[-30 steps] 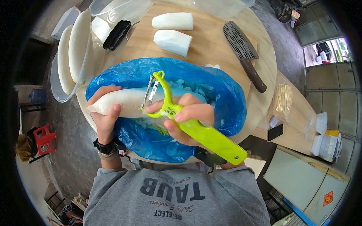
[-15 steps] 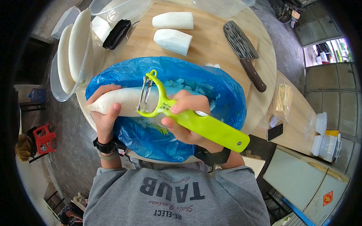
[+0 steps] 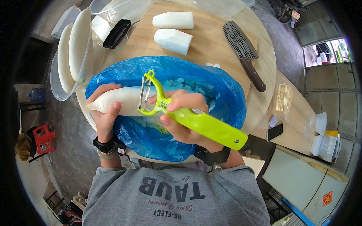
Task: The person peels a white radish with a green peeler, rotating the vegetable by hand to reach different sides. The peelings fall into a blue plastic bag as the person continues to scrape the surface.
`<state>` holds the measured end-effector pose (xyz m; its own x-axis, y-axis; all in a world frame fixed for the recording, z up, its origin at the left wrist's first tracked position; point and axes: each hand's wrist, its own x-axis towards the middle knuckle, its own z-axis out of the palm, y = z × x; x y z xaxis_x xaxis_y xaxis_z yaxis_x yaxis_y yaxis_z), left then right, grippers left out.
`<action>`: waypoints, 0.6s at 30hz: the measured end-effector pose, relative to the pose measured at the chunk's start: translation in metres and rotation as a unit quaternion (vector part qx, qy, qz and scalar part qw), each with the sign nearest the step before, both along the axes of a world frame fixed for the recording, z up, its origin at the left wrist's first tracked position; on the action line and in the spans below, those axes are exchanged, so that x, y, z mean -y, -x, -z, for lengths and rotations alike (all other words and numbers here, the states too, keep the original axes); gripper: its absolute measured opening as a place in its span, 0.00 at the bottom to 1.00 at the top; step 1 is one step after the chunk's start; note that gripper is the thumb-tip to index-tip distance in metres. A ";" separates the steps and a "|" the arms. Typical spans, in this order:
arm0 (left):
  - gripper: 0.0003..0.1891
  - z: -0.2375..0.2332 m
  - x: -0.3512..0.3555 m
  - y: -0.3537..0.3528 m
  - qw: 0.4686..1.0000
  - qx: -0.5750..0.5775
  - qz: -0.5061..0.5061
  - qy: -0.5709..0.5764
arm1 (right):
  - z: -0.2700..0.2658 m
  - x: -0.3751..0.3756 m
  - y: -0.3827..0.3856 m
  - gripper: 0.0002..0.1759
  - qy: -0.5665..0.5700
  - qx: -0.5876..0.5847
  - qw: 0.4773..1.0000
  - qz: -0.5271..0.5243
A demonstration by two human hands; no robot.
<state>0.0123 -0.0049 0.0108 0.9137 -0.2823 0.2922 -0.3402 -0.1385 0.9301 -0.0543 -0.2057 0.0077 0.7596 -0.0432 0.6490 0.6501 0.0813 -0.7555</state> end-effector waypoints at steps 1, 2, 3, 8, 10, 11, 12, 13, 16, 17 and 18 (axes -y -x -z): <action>0.19 0.000 0.000 0.000 1.000 0.000 0.001 0.000 | 0.001 0.000 0.001 0.15 -0.005 -0.003 1.000 0.005; 0.19 0.000 0.000 0.001 1.000 -0.004 0.000 -0.004 | 0.002 0.001 0.001 0.14 -0.010 -0.006 1.000 0.009; 0.19 -0.001 -0.001 0.002 1.000 -0.006 -0.001 -0.008 | 0.002 0.002 0.002 0.14 -0.014 -0.009 1.000 0.013; 0.18 0.001 -0.001 0.001 1.000 -0.009 0.001 0.002 | 0.001 0.003 0.000 0.14 0.022 -0.032 0.999 0.012; 0.18 0.000 -0.002 0.000 1.000 -0.005 0.005 -0.002 | 0.001 0.004 -0.001 0.13 0.045 -0.041 0.998 0.007; 0.18 0.000 -0.002 0.000 1.000 -0.005 0.005 -0.001 | -0.001 0.004 -0.001 0.13 0.066 -0.048 0.997 0.007; 0.18 0.001 -0.002 0.000 1.000 -0.004 0.006 0.001 | -0.002 0.004 0.000 0.13 0.087 -0.054 0.995 0.007; 0.18 0.001 -0.001 0.000 1.000 -0.004 0.006 0.002 | -0.002 0.004 0.000 0.12 0.075 -0.047 0.996 0.011; 0.18 0.001 -0.001 0.000 1.000 0.002 0.005 0.003 | 0.000 0.001 0.002 0.11 0.040 -0.042 0.998 0.011; 0.18 0.001 -0.001 0.000 1.000 0.001 0.005 0.001 | 0.002 0.001 0.002 0.11 0.029 -0.053 0.998 0.003; 0.18 0.001 -0.001 0.000 1.000 0.000 0.006 0.000 | 0.003 0.000 0.003 0.11 0.019 -0.063 0.998 -0.006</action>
